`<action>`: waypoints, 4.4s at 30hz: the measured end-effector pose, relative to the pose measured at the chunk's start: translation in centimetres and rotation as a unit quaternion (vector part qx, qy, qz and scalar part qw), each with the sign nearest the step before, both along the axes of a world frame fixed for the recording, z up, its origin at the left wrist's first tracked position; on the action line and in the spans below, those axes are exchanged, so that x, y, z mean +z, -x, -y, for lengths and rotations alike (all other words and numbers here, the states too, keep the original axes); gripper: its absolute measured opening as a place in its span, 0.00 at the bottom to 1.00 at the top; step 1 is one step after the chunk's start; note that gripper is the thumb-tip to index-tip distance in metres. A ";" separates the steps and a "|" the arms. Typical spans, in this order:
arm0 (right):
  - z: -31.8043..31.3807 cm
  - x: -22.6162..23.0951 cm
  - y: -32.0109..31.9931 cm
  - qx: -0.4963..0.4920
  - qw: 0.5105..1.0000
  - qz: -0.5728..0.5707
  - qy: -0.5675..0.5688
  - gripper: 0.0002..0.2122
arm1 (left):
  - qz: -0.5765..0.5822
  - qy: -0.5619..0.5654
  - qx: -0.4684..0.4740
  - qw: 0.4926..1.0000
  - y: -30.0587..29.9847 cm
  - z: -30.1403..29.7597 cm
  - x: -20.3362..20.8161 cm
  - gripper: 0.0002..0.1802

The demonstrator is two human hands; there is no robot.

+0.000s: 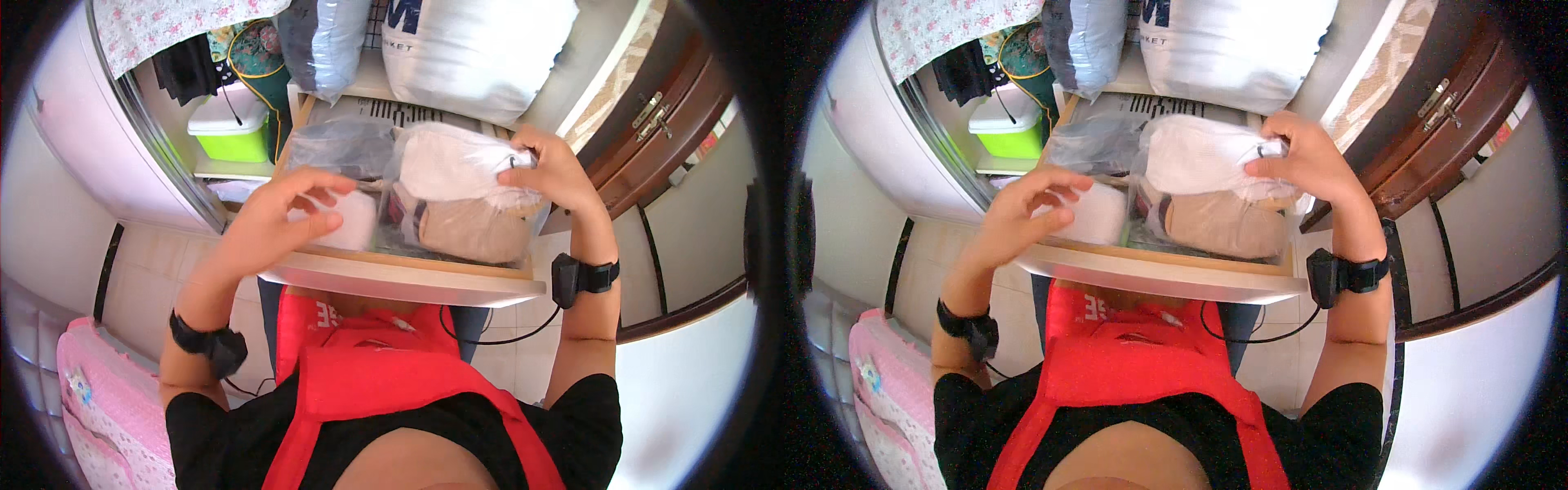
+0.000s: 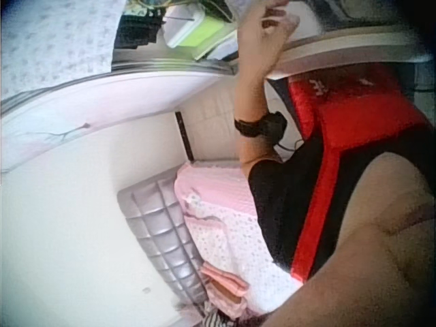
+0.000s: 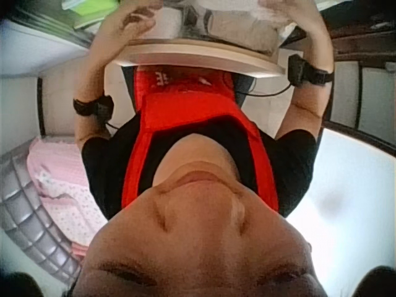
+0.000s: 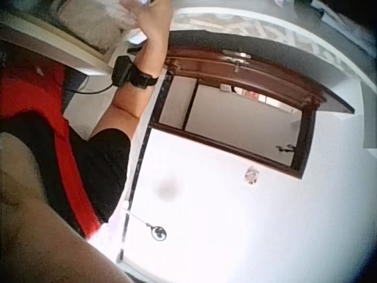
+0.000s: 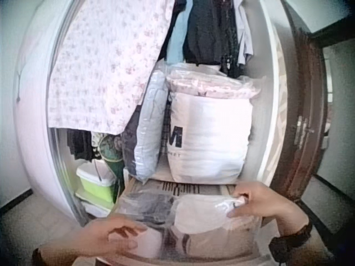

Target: The person opens a wardrobe door, pulls out and rearranges items in drawers including clothes and packaged items, and uncurls a bag to retrieve a book and other small objects before placing them into a separate white bag.

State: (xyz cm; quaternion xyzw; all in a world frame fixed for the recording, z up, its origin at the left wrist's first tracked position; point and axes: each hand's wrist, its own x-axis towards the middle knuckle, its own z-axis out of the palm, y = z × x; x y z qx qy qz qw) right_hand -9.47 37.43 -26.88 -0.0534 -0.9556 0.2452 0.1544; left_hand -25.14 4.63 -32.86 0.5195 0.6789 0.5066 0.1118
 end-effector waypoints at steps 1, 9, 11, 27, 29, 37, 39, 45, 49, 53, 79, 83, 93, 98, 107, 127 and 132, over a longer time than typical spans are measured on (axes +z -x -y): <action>-0.2 -0.2 -0.1 -0.011 0.999 -0.043 0.017 0.17 | 0.024 0.015 -0.024 0.999 0.5 -0.8 0.6 0.19; -0.8 1.7 -1.0 -0.057 0.937 -0.230 0.258 0.11 | 0.016 0.055 -0.041 0.998 2.7 -7.2 -1.0 0.50; -0.7 2.5 -1.1 -0.063 0.909 -0.277 0.304 0.11 | 0.085 0.066 -0.064 0.992 2.7 -8.4 -0.7 0.51; 5.3 -0.4 -2.6 0.027 0.970 -0.169 0.172 0.28 | 0.381 -0.284 -0.036 0.879 2.7 -6.8 2.9 0.36; 5.4 -2.0 -4.2 0.045 0.972 -0.164 0.164 0.25 | 0.366 -0.338 -0.033 0.866 3.5 -4.0 2.2 0.35; 5.8 -7.9 -6.5 0.000 0.968 -0.145 0.205 0.14 | 0.265 -0.424 0.090 0.861 4.3 2.2 -0.5 0.38; 6.5 -7.9 -6.2 0.003 0.979 -0.120 0.165 0.14 | 0.232 -0.422 0.130 0.867 4.3 2.5 -0.9 0.40; 7.7 -8.0 -5.9 0.008 0.990 -0.126 0.055 0.14 | 0.213 -0.399 0.175 0.875 4.5 2.6 -1.6 0.41; 7.9 -7.9 -6.1 0.010 0.991 -0.125 0.047 0.14 | 0.205 -0.397 0.158 0.880 4.9 2.1 -1.9 0.41; 7.8 -8.1 -6.3 0.015 0.990 -0.134 0.043 0.14 | 0.209 -0.408 0.155 0.875 4.6 1.6 -1.6 0.40; 7.8 -7.9 -6.1 0.010 0.990 -0.128 0.051 0.12 | 0.433 -0.537 0.057 0.722 5.8 8.9 -6.9 0.29; 7.5 -7.7 -6.3 0.018 0.994 -0.093 0.049 0.12 | 0.457 -0.564 0.067 0.684 5.8 10.2 -8.0 0.26; 8.3 -0.5 -4.6 0.152 0.987 0.040 0.016 0.14 | 0.480 -0.606 -0.017 0.634 5.6 14.7 -13.1 0.24; 10.2 -0.4 2.7 0.241 0.962 0.113 -0.052 0.19 | 0.508 -0.636 -0.051 0.579 5.2 14.3 -14.7 0.25; 15.0 -5.8 10.4 0.251 0.943 0.154 -0.157 0.40 | 0.491 -0.638 -0.011 0.594 4.7 15.5 -14.7 0.23; 1.8 -5.5 5.1 0.157 0.721 -0.021 0.675 0.24 | 0.491 -0.644 0.078 0.581 4.9 18.8 -18.3 0.24; 2.8 -5.1 4.7 0.115 0.687 -0.099 0.710 0.22 | 0.494 -0.639 0.050 0.588 5.0 17.9 -18.3 0.24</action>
